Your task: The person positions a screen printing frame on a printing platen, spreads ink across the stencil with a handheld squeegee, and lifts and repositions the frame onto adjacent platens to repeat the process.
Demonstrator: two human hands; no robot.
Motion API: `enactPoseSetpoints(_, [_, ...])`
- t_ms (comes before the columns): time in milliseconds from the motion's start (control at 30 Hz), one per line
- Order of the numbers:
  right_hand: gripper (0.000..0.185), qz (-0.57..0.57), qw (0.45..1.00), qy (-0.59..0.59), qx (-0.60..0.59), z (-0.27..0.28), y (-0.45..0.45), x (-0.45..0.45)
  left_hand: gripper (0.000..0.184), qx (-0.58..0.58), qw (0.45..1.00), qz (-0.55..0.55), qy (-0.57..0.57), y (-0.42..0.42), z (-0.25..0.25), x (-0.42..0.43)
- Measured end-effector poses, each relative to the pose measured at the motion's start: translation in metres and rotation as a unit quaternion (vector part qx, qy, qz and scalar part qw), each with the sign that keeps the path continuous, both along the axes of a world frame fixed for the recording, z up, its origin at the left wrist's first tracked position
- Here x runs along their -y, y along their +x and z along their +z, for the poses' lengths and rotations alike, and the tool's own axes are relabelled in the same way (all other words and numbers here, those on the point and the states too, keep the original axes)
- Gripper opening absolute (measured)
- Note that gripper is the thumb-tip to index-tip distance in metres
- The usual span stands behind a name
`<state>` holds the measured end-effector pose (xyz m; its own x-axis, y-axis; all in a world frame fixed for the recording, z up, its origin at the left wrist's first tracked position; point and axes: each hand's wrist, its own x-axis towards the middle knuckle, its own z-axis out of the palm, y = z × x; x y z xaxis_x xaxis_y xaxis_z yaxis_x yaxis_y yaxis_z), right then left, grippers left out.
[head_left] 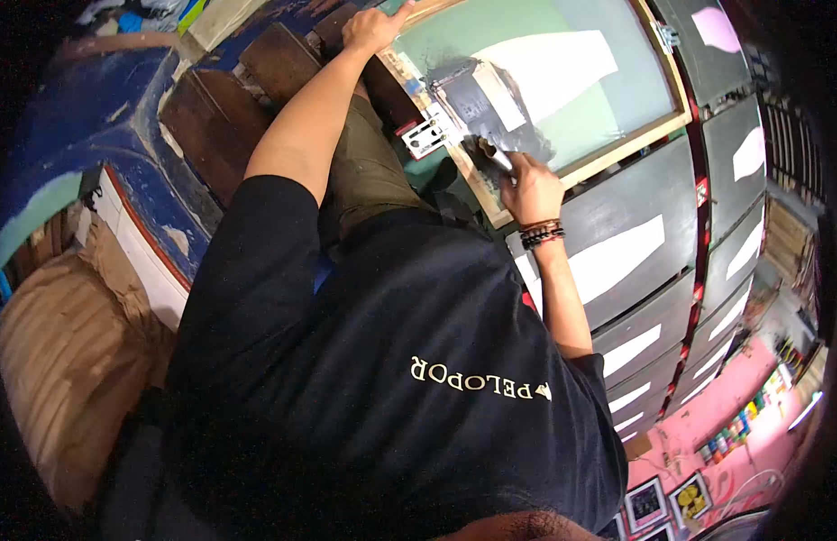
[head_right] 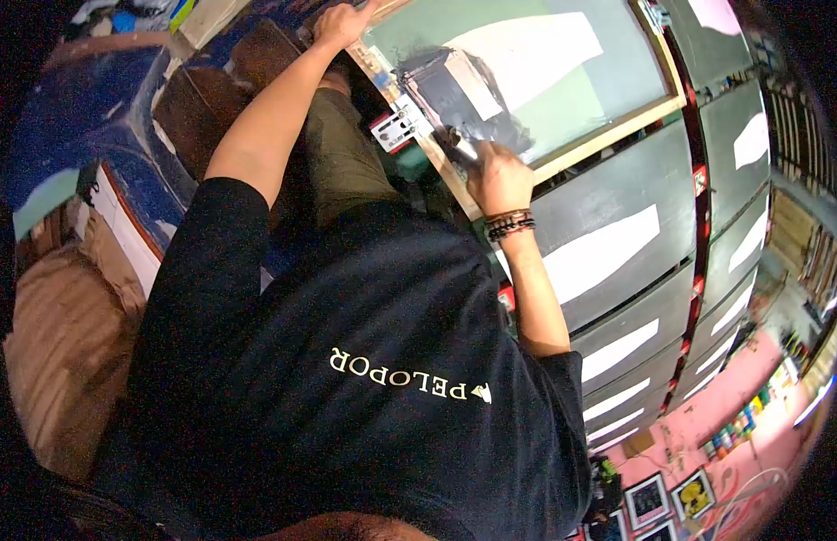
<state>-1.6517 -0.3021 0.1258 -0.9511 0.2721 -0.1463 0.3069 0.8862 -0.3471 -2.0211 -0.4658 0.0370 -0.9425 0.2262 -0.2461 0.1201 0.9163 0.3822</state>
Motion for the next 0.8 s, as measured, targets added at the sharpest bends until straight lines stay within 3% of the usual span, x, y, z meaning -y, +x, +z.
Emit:
enactPoseSetpoints(233, [0.039,0.161,0.978,0.075,-0.108,-0.006,-0.087,-0.034,0.098,-0.006,1.0,0.002,0.019,0.004,-0.004,0.002])
enactPoseSetpoints(400, [0.028,0.19,0.969,0.072,-0.14,-0.023,-0.129,-0.025,0.098,0.012,0.999,0.005,0.034,0.007,0.005,0.005])
enactPoseSetpoints(567, [0.028,0.215,0.96,0.077,-0.16,-0.038,-0.122,-0.023,0.095,0.031,0.998,0.021,0.042,0.009,0.012,0.003])
enactPoseSetpoints(600, [0.041,0.205,0.967,0.073,-0.13,-0.039,-0.115,-0.024,0.095,0.032,0.998,0.025,0.042,0.009,0.01,0.004])
enactPoseSetpoints(800, [0.042,0.217,0.961,0.064,-0.157,-0.061,-0.082,-0.03,0.095,0.002,0.999,0.027,0.041,0.011,0.011,0.002])
